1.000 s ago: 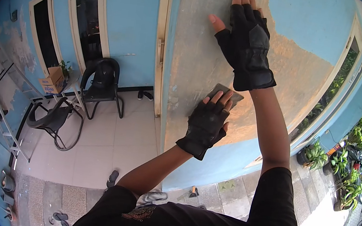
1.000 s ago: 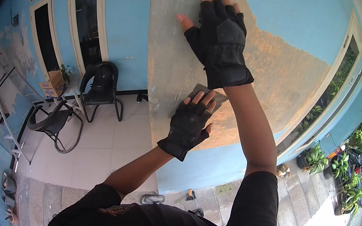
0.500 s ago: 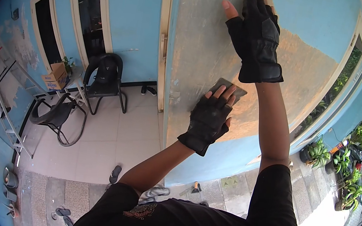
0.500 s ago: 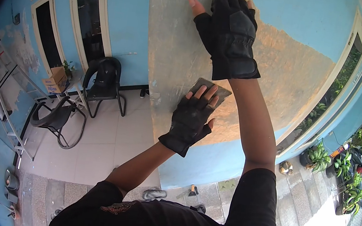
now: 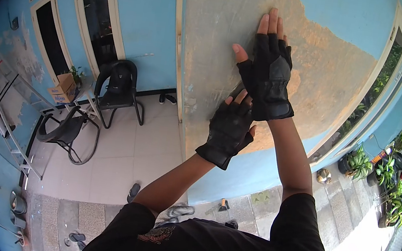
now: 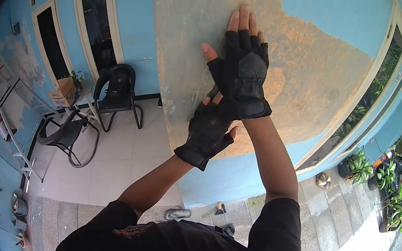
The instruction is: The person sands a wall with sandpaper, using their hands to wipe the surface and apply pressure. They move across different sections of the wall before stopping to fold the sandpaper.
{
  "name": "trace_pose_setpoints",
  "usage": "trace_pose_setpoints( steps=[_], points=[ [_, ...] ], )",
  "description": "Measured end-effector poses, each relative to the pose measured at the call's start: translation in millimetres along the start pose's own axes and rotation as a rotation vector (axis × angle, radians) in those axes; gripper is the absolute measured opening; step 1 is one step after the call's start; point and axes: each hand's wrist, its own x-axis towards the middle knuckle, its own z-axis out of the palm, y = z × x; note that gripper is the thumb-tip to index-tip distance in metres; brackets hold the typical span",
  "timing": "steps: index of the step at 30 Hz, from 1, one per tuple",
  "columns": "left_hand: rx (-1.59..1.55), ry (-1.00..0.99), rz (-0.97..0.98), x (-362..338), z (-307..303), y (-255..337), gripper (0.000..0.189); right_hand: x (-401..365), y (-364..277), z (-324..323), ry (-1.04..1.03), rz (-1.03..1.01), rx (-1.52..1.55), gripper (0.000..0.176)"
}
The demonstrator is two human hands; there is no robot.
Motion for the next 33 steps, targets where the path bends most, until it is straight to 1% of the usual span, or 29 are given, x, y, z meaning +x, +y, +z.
trace_pose_setpoints(
  steps=[1,2,3,5,6,10,12,13,15,16,17,19,23,26,29,31,33],
  points=[
    [-0.002,-0.008,0.001,0.6,-1.0,0.8,0.052,-2.4,5.6,1.9,0.031,0.048,0.002,0.088],
    [0.013,-0.008,0.004,1.4,-2.5,1.6,0.047,-4.9,11.2,3.4,0.063,0.095,0.005,0.09],
    [0.03,-0.005,0.008,1.5,-3.7,1.7,0.042,-7.7,16.7,4.5,0.062,0.1,0.007,0.09],
    [0.034,0.007,0.021,0.5,-4.4,2.4,0.04,-12.4,27.9,7.1,0.091,0.242,0.033,0.089],
    [0.035,0.027,0.032,1.6,-4.9,1.6,0.039,-10.2,32.0,7.3,0.111,0.281,0.056,0.089],
    [0.007,-0.039,0.021,0.7,-5.4,0.5,0.046,-6.5,17.1,13.6,0.136,0.306,-0.013,0.09],
    [-0.135,0.042,-0.05,0.1,-1.0,2.2,0.055,-7.7,-5.8,8.5,0.081,0.167,-0.004,0.091],
    [-0.142,0.034,-0.051,2.0,-2.0,3.9,0.055,-14.6,-16.1,6.5,0.073,0.173,-0.008,0.091],
    [-0.559,-0.021,-0.266,8.6,-7.6,7.0,0.062,-28.5,-31.7,1.5,-0.051,0.046,0.091,0.091],
    [-0.493,0.037,-0.252,11.6,-7.8,9.5,0.057,-35.6,-26.9,1.1,-0.079,0.044,0.107,0.09],
    [-0.494,0.033,-0.253,8.9,-6.5,7.2,0.057,-41.1,-16.1,2.4,-0.081,0.048,0.108,0.09],
    [0.032,-0.064,0.004,-1.1,-4.1,-0.3,0.06,-48.4,14.6,6.0,-0.01,0.11,0.06,0.087],
    [0.071,-0.026,0.013,-1.4,-3.7,0.9,0.064,-36.3,83.8,9.6,0.153,0.391,0.099,0.085],
    [0.085,-0.06,-0.011,-1.8,-1.7,2.3,0.066,-23.0,81.4,12.0,0.173,0.365,0.016,0.083],
    [0.097,-0.045,-0.016,-1.8,-0.1,2.4,0.064,-16.9,36.1,8.0,0.116,0.162,0.018,0.084],
    [0.107,-0.056,-0.026,-2.3,-1.1,1.5,0.062,-17.2,33.7,3.7,0.091,0.139,0.052,0.084],
    [0.121,-0.067,-0.017,-0.8,-4.1,2.1,0.061,-23.5,47.0,2.8,0.069,0.113,0.093,0.084]
  ],
)
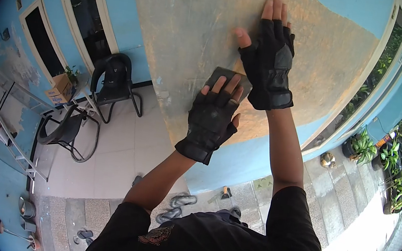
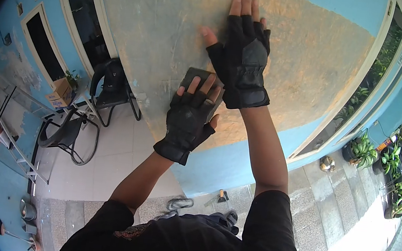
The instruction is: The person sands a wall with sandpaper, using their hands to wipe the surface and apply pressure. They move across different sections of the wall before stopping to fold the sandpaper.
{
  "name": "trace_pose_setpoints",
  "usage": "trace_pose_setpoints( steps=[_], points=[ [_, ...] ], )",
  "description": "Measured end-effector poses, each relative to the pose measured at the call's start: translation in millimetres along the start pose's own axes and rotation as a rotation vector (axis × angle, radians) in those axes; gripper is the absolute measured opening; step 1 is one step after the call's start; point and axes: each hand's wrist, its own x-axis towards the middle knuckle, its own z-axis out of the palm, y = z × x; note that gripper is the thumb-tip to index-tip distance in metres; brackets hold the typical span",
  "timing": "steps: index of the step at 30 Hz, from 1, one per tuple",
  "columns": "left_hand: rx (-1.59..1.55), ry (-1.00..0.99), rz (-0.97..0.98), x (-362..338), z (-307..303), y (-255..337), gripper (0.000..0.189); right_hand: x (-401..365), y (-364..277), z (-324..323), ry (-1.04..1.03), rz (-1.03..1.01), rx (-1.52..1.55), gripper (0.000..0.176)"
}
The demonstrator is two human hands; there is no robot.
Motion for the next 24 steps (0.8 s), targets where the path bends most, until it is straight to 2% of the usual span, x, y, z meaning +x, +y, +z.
trace_pose_setpoints(
  steps=[2,9,13,16,19,21,22,24],
  points=[
    [0.029,0.007,0.021,0.2,-0.8,-1.5,0.061,-5.4,36.1,-0.9,0.076,0.074,-0.091,0.084],
    [0.113,-0.025,0.001,-1.3,-5.3,2.0,0.061,-66.3,124.0,-28.9,0.001,0.261,-0.077,0.078],
    [0.25,-0.074,-0.028,2.2,-1.7,5.2,0.07,-119.3,162.0,-46.8,-0.032,0.318,0.109,0.077],
    [0.4,0.044,-0.095,36.3,-0.7,17.0,0.074,-154.5,187.1,-57.4,-0.063,0.348,0.239,0.074],
    [0.47,0.292,-0.193,109.0,-8.5,31.1,0.077,-176.6,205.4,-60.6,-0.112,0.309,0.312,0.072],
    [0.494,0.319,-0.184,144.8,6.3,60.5,0.078,-184.4,212.4,-66.3,-0.114,0.269,0.398,0.071],
    [0.444,0.191,-0.112,154.8,18.2,86.5,0.078,-188.9,214.5,-71.0,-0.121,0.266,0.445,0.071],
    [0.338,0.094,-0.048,162.1,53.6,121.7,0.074,-195.4,221.5,-81.0,-0.172,0.317,0.583,0.069]
  ],
)
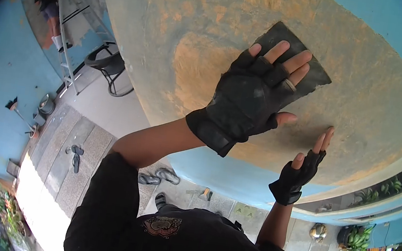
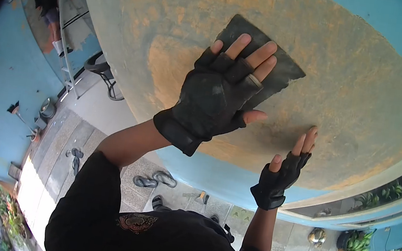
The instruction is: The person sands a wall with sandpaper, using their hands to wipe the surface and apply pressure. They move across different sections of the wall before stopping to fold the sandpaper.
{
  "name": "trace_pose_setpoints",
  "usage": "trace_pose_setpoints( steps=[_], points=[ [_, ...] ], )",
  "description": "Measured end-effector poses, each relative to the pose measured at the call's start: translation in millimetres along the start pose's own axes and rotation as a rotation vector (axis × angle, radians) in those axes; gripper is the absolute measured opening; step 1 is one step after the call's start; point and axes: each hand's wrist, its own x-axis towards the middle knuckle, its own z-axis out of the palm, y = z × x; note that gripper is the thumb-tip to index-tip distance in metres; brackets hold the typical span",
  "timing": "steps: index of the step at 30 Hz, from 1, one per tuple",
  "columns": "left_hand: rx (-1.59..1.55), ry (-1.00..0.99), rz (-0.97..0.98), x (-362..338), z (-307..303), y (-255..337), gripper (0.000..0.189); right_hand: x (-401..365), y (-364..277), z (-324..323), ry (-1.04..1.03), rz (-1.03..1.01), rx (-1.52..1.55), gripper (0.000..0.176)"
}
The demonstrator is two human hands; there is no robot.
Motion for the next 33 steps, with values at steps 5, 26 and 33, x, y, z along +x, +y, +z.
trace_pose_setpoints(
  steps=[5,26,33],
  points=[
    [0.153,0.309,-0.279,13.7,-42.6,-97.5,0.082,-3.9,10.3,-17.5,-0.084,-0.002,0.197,0.064],
    [0.212,0.396,-0.252,35.3,-21.2,-84.1,0.079,2.4,12.9,-52.0,-0.059,0.046,0.37,0.069],
    [0.298,0.1,-0.026,27.7,-3.4,-6.9,0.078,32.9,50.1,-69.0,0.058,-0.089,0.07,0.067]
  ],
)
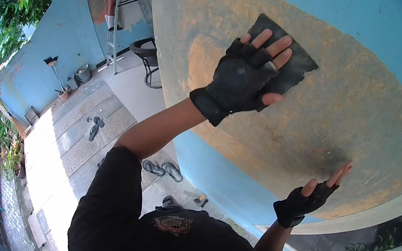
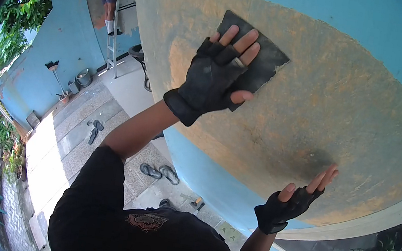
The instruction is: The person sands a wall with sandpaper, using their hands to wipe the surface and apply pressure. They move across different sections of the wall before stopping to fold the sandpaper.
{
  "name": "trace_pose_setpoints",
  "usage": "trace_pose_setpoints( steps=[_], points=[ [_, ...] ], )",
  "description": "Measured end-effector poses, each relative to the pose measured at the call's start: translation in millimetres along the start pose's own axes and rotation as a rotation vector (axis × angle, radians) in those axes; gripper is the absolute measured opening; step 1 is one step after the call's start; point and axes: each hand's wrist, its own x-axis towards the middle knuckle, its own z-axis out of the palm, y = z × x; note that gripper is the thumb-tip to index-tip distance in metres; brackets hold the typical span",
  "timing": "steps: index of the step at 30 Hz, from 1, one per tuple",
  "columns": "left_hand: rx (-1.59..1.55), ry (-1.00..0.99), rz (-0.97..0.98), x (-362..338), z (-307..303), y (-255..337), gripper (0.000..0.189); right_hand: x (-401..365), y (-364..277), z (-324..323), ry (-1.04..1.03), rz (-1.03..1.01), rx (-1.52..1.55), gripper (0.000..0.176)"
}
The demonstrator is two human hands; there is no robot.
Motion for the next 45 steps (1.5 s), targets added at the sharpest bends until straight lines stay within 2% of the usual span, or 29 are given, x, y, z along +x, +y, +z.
trace_pose_setpoints(
  steps=[1,3,4,5,7,9,11,13,15,17,18,19,21,23,25,27,28,31,32,33,35,36,37,39,40,41,43,44,45],
  points=[
    [0.029,-0.004,0.05,1.5,-0.2,-15.2,0.075,4.2,6.1,1.6,-0.006,-0.005,0.0,0.067],
    [-0.015,0.205,-0.135,10.5,-0.4,-74.5,0.073,10.1,14.1,6.8,-0.048,-0.044,-0.19,0.069],
    [-0.099,0.288,-0.239,12.3,-0.5,-92.1,0.069,10.9,16.6,10.3,-0.045,-0.042,-0.192,0.069],
    [-0.07,0.3,-0.242,13.4,3.6,-94.1,0.073,9.3,18.1,12.8,-0.078,-0.058,-0.272,0.072],
    [0.034,0.282,-0.238,11.3,13.8,-48.1,0.081,8.5,20.0,12.8,-0.11,-0.079,-0.352,0.074],
    [-0.063,0.05,-0.074,0.1,5.2,3.2,0.077,8.1,20.9,14.4,-0.142,-0.059,-0.372,0.078],
    [-0.032,-0.009,0.055,-1.9,-1.1,-10.4,0.072,8.7,21.6,15.0,-0.139,-0.06,-0.358,0.078],
    [-0.021,0.219,-0.106,2.4,2.0,-70.3,0.069,8.7,21.7,13.2,-0.139,-0.052,-0.346,0.078],
    [-0.193,0.334,-0.35,-2.2,1.0,-103.4,0.073,9.3,19.0,9.6,-0.167,-0.02,-0.313,0.078],
    [-0.007,0.363,-0.277,-6.3,18.1,-70.4,0.076,7.5,19.3,8.3,-0.17,-0.027,-0.328,0.078],
    [-0.029,0.293,-0.212,-8.3,16.6,-44.4,0.077,8.8,19.4,10.7,-0.162,-0.043,-0.336,0.078],
    [-0.047,0.134,-0.16,-8.8,4.5,-14.3,0.075,9.0,19.8,13.1,-0.154,-0.043,-0.335,0.078],
    [-0.045,0.043,-0.027,-11.8,3.5,-11.6,0.07,7.6,21.5,14.4,-0.14,-0.054,-0.358,0.079],
    [-0.019,0.228,-0.121,-5.5,6.5,-71.6,0.069,7.8,19.7,13.3,-0.151,-0.044,-0.343,0.079],
    [-0.223,0.326,-0.369,-0.3,-2.2,-95.4,0.074,9.1,18.1,13.0,-0.152,-0.022,-0.335,0.08],
    [-0.045,0.362,-0.287,1.4,18.7,-71.2,0.08,9.8,16.8,12.0,-0.154,-0.046,-0.354,0.08],
    [-0.041,0.25,-0.242,2.7,15.1,-41.2,0.085,9.6,17.4,12.2,-0.153,-0.048,-0.35,0.08],
    [-0.146,-0.023,-0.038,6.4,-1.7,28.5,0.074,9.3,19.1,14.6,-0.152,-0.049,-0.366,0.079],
    [-0.065,0.02,0.016,8.3,3.0,6.6,0.068,9.3,19.5,13.9,-0.154,-0.043,-0.36,0.079],
    [-0.001,0.146,-0.044,14.2,6.8,-18.7,0.067,8.5,19.8,12.8,-0.155,-0.031,-0.355,0.079],
    [-0.15,0.313,-0.201,24.4,5.7,-64.5,0.072,10.7,20.5,12.6,-0.163,-0.025,-0.354,0.08],
    [-0.445,0.44,-0.328,32.6,13.4,-56.7,0.074,8.9,19.8,9.5,-0.186,-0.022,-0.351,0.081],
    [-0.453,0.433,-0.333,33.7,18.9,-36.4,0.074,7.0,19.1,7.2,-0.193,-0.016,-0.358,0.081],
    [0.025,0.208,-0.178,28.0,20.4,19.3,0.086,9.6,18.8,9.2,-0.189,-0.049,-0.372,0.083],
    [-0.084,0.158,-0.133,25.4,16.5,45.5,0.08,9.8,19.4,11.0,-0.182,-0.049,-0.373,0.083],
    [-0.074,0.101,-0.081,26.3,12.0,44.5,0.083,9.1,21.1,10.4,-0.195,-0.042,-0.375,0.083],
    [-0.01,0.202,-0.123,26.3,13.0,-9.2,0.079,6.5,22.2,5.9,-0.218,-0.031,-0.384,0.083],
    [-0.038,0.269,-0.224,25.1,10.5,-40.8,0.079,7.3,21.2,5.8,-0.219,-0.034,-0.368,0.083],
    [-0.049,0.272,-0.216,25.1,10.9,-51.4,0.079,8.8,20.6,6.3,-0.215,-0.034,-0.354,0.083]
  ],
)
